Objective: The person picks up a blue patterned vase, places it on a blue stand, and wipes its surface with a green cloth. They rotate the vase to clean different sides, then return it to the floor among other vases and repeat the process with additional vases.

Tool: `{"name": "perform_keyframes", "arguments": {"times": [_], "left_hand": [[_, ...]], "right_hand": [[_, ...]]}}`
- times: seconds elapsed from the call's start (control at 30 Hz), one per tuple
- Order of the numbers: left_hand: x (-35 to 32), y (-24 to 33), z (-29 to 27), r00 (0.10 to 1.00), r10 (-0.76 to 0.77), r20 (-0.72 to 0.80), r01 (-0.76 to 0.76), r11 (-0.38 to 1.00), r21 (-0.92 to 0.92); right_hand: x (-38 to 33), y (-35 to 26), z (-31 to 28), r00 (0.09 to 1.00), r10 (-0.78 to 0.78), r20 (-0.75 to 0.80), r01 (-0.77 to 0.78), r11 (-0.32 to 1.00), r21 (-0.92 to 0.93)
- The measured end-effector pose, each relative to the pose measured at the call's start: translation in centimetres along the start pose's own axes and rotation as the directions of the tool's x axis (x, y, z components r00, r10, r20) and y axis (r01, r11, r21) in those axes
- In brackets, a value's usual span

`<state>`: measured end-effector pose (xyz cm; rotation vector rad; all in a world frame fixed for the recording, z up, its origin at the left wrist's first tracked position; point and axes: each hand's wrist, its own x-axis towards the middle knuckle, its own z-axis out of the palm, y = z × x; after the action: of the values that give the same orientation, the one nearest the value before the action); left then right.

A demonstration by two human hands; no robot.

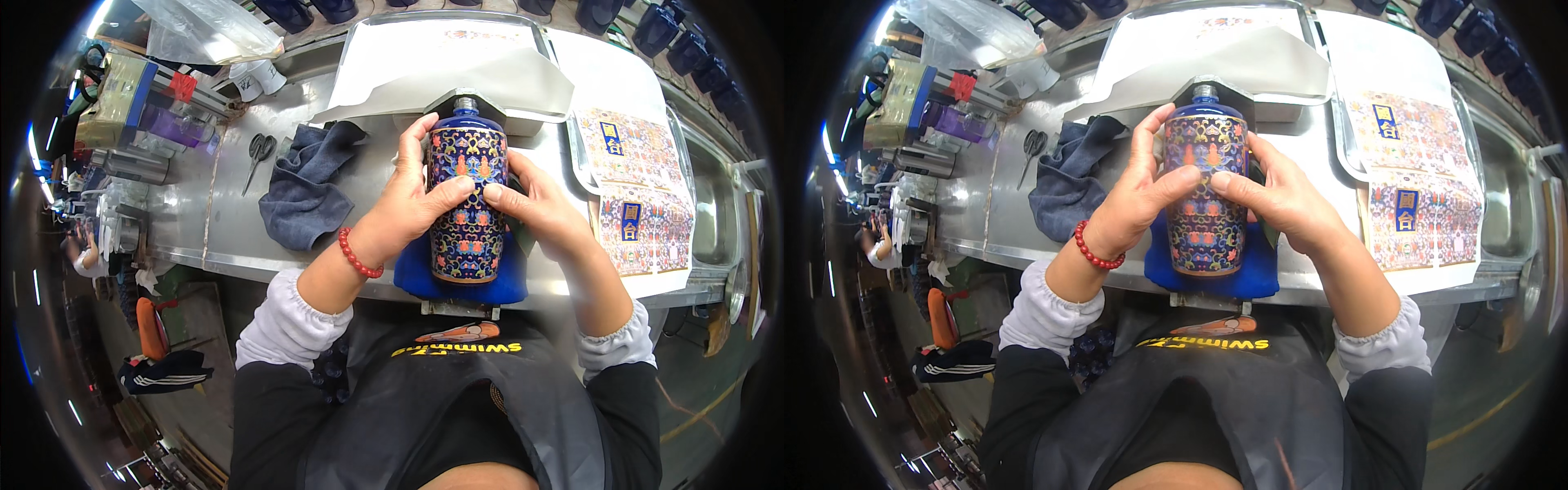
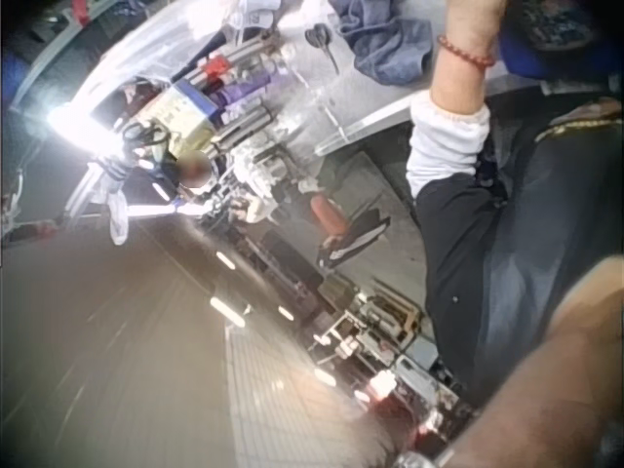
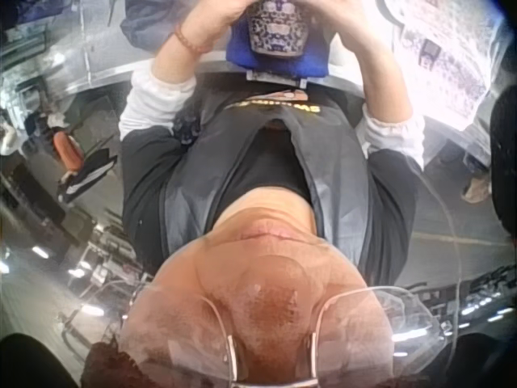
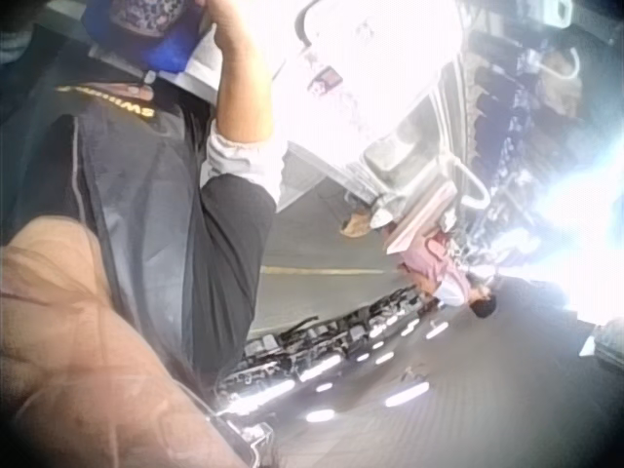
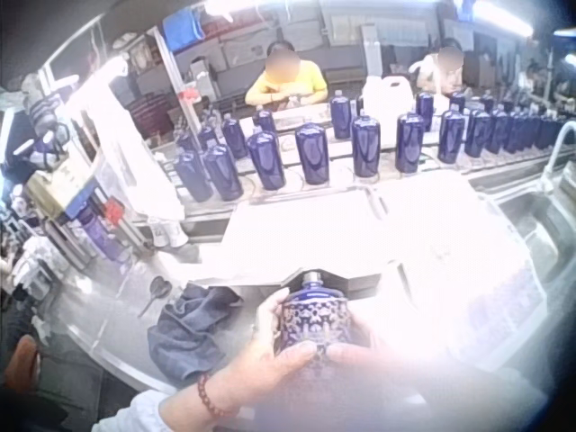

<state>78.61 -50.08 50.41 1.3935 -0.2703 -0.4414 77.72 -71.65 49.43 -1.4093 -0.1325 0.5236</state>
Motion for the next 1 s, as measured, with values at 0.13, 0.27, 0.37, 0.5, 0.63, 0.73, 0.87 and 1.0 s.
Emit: {"name": "perform_keyframes", "arguments": {"times": [0.13, 0.27, 0.37, 0.5, 0.63, 0.73, 0.87, 1.0], "left_hand": [[-0.8, -0.8, 0.0, 0.988, 0.118, -0.102, -0.127, 0.987, -0.095], [-1.2, -0.3, -1.6, 0.909, 0.414, -0.045, -0.321, 0.765, 0.558], [-1.6, 0.0, -1.4, 0.879, 0.477, -0.003, -0.355, 0.659, 0.663], [-1.3, 0.4, -0.6, 0.868, 0.493, 0.054, -0.388, 0.606, 0.694], [-1.1, 0.5, -0.3, 0.811, 0.574, 0.113, -0.451, 0.491, 0.746], [-1.4, 0.3, -0.3, 0.839, 0.539, 0.075, -0.412, 0.54, 0.734], [-1.9, -0.4, -0.5, 0.908, 0.418, -0.026, -0.308, 0.708, 0.635], [-1.1, -1.5, -0.6, 0.939, 0.337, -0.075, -0.267, 0.846, 0.461]], "right_hand": [[-1.1, 0.7, 0.2, 0.975, -0.016, -0.22, 0.034, 0.996, 0.078], [-3.4, 0.1, -0.4, 0.899, -0.207, -0.387, 0.217, 0.976, -0.017], [-5.1, -1.2, -0.2, 0.878, -0.341, -0.335, 0.264, 0.93, -0.256], [-6.8, -3.1, 1.1, 0.92, -0.3, -0.251, 0.185, 0.899, -0.398], [-6.8, -4.2, 2.1, 0.923, -0.35, -0.16, 0.211, 0.807, -0.552], [-6.4, -4.4, 2.7, 0.926, -0.336, -0.173, 0.191, 0.811, -0.553], [-6.0, -4.6, 2.9, 0.923, -0.359, -0.134, 0.203, 0.755, -0.624], [-6.0, -4.7, 2.8, 0.929, -0.331, -0.164, 0.181, 0.795, -0.578]]}}
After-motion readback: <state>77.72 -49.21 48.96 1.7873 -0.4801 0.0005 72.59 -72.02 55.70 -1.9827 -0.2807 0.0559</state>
